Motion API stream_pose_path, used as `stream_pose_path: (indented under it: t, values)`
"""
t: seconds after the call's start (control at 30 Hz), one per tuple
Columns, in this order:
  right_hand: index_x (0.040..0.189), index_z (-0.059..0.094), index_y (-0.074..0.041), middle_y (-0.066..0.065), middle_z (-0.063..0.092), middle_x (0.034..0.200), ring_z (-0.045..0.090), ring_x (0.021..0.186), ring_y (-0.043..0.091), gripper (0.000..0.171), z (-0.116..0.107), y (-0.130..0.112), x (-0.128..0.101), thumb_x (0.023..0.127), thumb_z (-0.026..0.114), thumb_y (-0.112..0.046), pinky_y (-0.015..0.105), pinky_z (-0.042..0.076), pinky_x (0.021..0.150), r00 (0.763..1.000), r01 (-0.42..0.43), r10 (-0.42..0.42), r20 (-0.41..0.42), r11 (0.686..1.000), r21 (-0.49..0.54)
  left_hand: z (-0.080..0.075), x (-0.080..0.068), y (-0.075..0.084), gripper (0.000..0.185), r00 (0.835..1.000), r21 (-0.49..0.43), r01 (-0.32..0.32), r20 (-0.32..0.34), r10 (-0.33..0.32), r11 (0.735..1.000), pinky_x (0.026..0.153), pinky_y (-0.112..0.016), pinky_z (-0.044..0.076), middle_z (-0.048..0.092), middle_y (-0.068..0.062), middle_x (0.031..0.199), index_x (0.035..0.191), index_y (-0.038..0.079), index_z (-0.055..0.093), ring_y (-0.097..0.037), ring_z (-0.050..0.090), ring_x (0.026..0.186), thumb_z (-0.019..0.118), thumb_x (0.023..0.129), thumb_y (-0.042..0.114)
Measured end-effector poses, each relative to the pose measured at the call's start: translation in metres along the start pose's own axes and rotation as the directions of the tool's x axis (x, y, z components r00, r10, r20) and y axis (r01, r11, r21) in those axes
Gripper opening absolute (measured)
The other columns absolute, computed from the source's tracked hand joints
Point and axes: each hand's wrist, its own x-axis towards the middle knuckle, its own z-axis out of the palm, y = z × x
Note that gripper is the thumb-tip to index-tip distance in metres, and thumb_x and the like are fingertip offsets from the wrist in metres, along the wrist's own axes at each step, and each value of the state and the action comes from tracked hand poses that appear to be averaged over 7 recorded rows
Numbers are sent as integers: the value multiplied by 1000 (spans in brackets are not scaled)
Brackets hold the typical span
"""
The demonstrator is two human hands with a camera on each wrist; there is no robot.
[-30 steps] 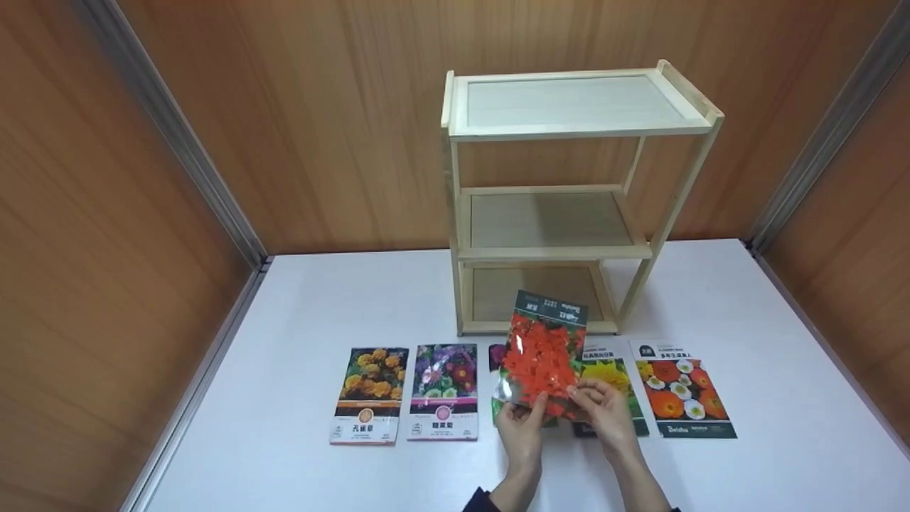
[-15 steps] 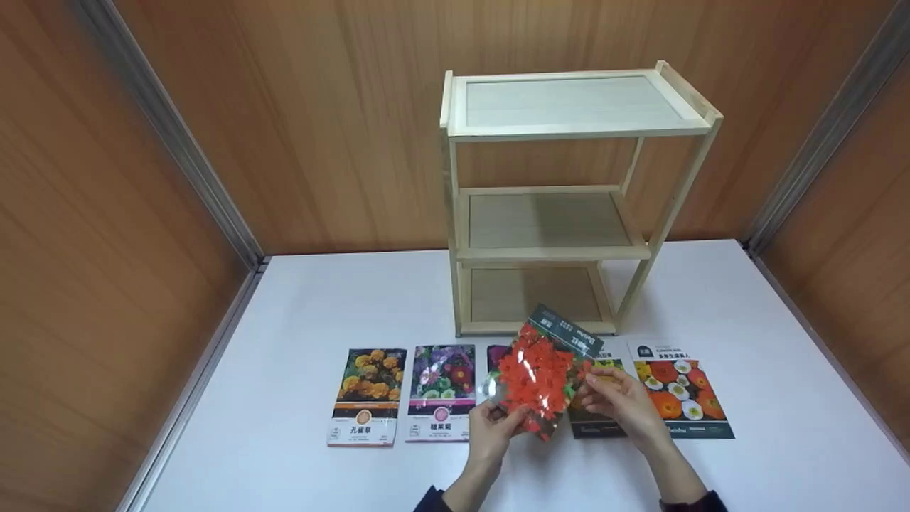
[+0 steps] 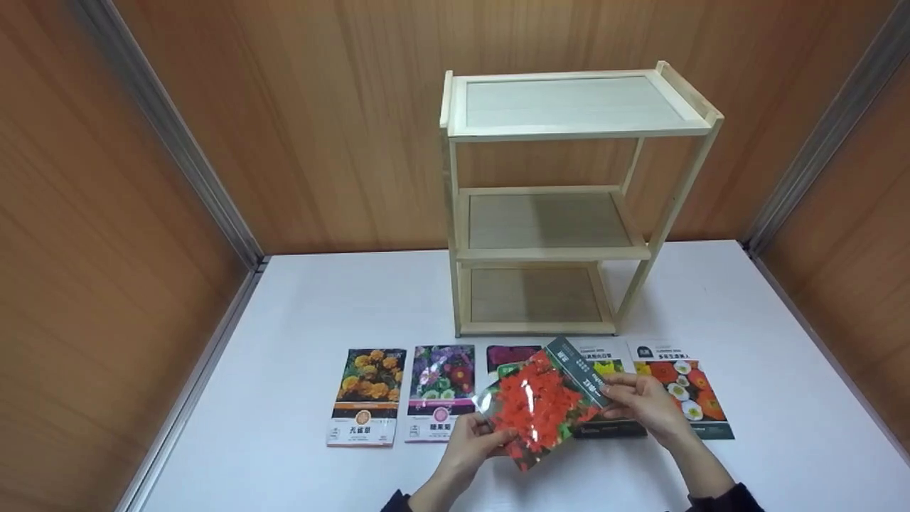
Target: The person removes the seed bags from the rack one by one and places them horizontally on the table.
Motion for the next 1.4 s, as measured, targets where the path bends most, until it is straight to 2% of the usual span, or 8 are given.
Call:
stream_pose_path:
  t: [0.23,0.43,0.63,0.8,0.93,1.13,1.27,1.4]
  values:
    - [112,46,16,12,63,90,62,67,16,35,3,7,-2,85,56,-4,26,52,63,999,47,-47,-3,998,39,2,1,-1,33,998,-32,15,-52,-16,999,66,-29,52,65,-14,90,107,-11,54,-16,63,75,61,81,7]
    - [114,42,17,12,64,85,62,64,17,37,12,12,-3,85,55,-1,26,52,61,982,22,-4,-191,995,93,24,9,-17,45,983,-232,-66,-180,24,971,76,-32,49,61,-14,103,117,-11,48,-20,60,88,60,81,14]
    - [116,43,13,13,65,88,62,65,18,34,27,15,-1,86,53,0,25,52,63,936,21,50,-349,980,198,58,20,-31,58,937,-304,-206,-335,98,930,80,-35,48,57,-15,111,123,-9,40,-21,58,97,66,77,14]
    - [114,44,9,8,65,88,62,68,16,32,45,19,2,86,54,-2,25,51,66,912,46,70,-404,961,272,79,28,-37,52,900,-327,-256,-423,101,910,81,-35,47,60,-15,103,118,-11,41,-20,59,94,66,79,12]
    - [112,46,7,6,64,87,62,69,16,28,58,24,4,87,53,-3,25,51,67,895,56,87,-437,951,303,88,32,-38,41,875,-361,-286,-477,88,888,82,-36,47,60,-15,100,115,-15,44,-20,58,92,59,83,5]
    - [110,45,7,6,64,85,62,68,15,26,68,30,5,87,52,-2,25,51,66,890,73,81,-449,946,315,89,33,-39,27,842,-322,-319,-529,110,891,77,-31,49,60,-14,98,109,-15,49,-18,59,91,52,87,0]
    - [110,44,6,6,64,86,62,69,15,26,71,31,3,87,53,-3,27,51,67,896,65,84,-436,947,315,84,33,-39,23,844,-286,-326,-518,141,901,76,-29,49,60,-15,97,106,-15,51,-19,59,88,50,87,-1]
    - [110,44,5,8,64,89,62,74,18,27,68,29,0,86,54,-3,29,51,70,917,30,101,-387,948,317,74,31,-35,24,874,-266,-307,-459,160,914,76,-29,49,60,-17,96,106,-15,51,-21,60,87,50,87,-1]
